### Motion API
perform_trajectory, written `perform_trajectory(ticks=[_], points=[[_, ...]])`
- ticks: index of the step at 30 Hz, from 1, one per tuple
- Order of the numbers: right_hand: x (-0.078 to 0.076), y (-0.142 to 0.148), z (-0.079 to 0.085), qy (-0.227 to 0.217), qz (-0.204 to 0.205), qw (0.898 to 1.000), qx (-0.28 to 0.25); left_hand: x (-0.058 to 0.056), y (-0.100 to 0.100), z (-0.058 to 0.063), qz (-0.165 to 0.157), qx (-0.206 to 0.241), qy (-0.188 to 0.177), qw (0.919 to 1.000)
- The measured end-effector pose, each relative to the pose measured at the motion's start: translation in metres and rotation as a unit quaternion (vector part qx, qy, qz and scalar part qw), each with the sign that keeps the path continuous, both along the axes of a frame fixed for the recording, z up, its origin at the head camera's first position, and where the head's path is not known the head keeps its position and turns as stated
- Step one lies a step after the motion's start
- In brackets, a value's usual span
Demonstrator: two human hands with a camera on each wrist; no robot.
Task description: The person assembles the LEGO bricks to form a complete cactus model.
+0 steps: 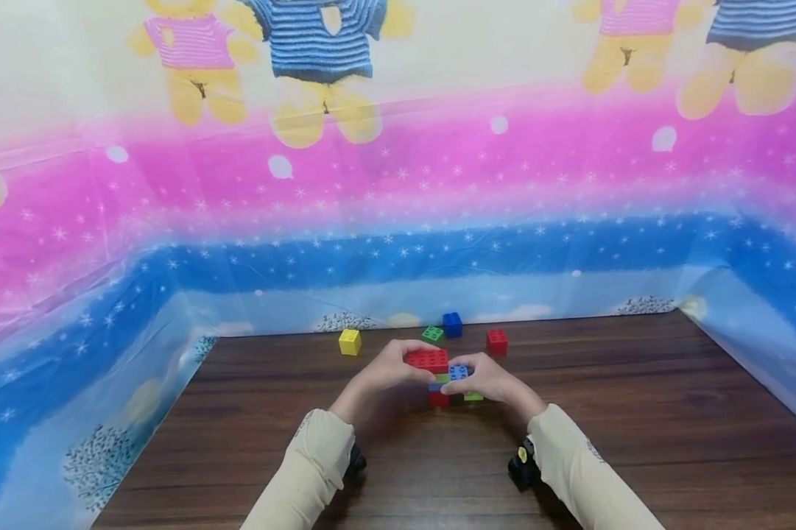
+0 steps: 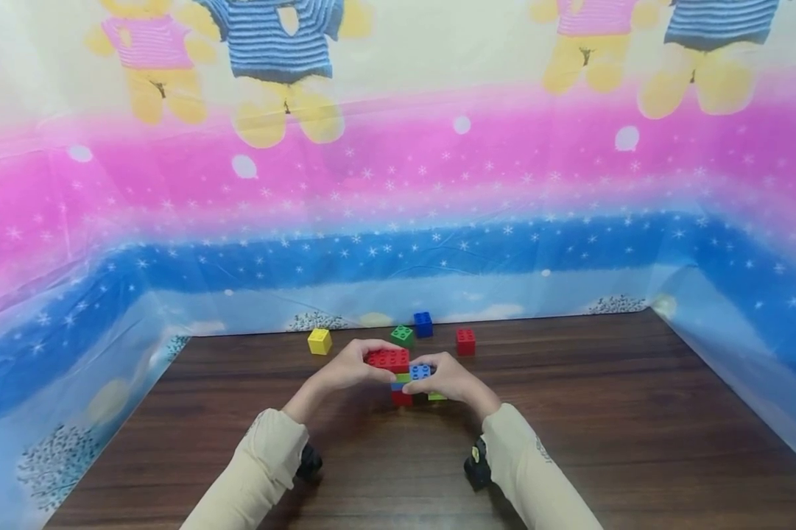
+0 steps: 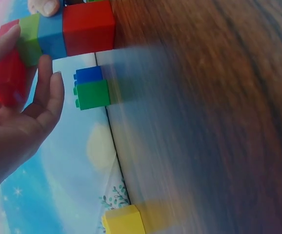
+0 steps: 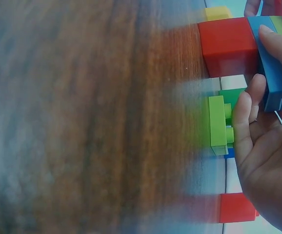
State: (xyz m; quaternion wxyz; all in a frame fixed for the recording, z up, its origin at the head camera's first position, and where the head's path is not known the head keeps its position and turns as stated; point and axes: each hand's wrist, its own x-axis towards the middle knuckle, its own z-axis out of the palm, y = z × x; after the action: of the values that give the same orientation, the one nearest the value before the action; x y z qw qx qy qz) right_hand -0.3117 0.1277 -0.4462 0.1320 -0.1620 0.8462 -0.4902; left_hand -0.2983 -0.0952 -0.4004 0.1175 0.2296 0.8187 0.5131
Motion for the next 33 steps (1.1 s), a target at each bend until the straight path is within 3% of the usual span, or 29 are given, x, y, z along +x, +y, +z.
perform_trajectory(ticks=[6, 9, 14, 18, 21, 27, 33], points=[[0.001, -0.003, 0.0, -0.001, -0.008, 1.0, 0.002, 0.003, -0.016, -0.002, -0.016, 0.016, -0.028, 0.9994], [0.001, -0.002, -0.001, 0.003, -0.015, 1.0, 0.005, 0.003, -0.024, -0.002, -0.021, 0.0, -0.01, 0.9997], [0.001, -0.002, -0.003, -0.006, -0.025, 1.0, 0.007, -0.001, -0.039, -0.001, 0.004, -0.033, 0.002, 0.9994], [0.002, -0.002, -0.004, -0.014, -0.021, 1.0, 0.007, -0.005, -0.052, -0.003, 0.052, -0.036, -0.002, 0.998], [0.002, -0.002, -0.003, -0.014, -0.022, 1.0, 0.006, -0.011, -0.058, -0.004, 0.104, -0.033, 0.028, 0.9937], [-0.001, 0.0, -0.002, -0.008, -0.025, 1.0, 0.004, -0.02, -0.064, -0.003, 0.22, -0.039, 0.12, 0.9674], [-0.002, 0.002, -0.004, -0.01, -0.012, 1.0, -0.001, -0.028, -0.068, -0.007, 0.282, -0.061, 0.122, 0.9498]])
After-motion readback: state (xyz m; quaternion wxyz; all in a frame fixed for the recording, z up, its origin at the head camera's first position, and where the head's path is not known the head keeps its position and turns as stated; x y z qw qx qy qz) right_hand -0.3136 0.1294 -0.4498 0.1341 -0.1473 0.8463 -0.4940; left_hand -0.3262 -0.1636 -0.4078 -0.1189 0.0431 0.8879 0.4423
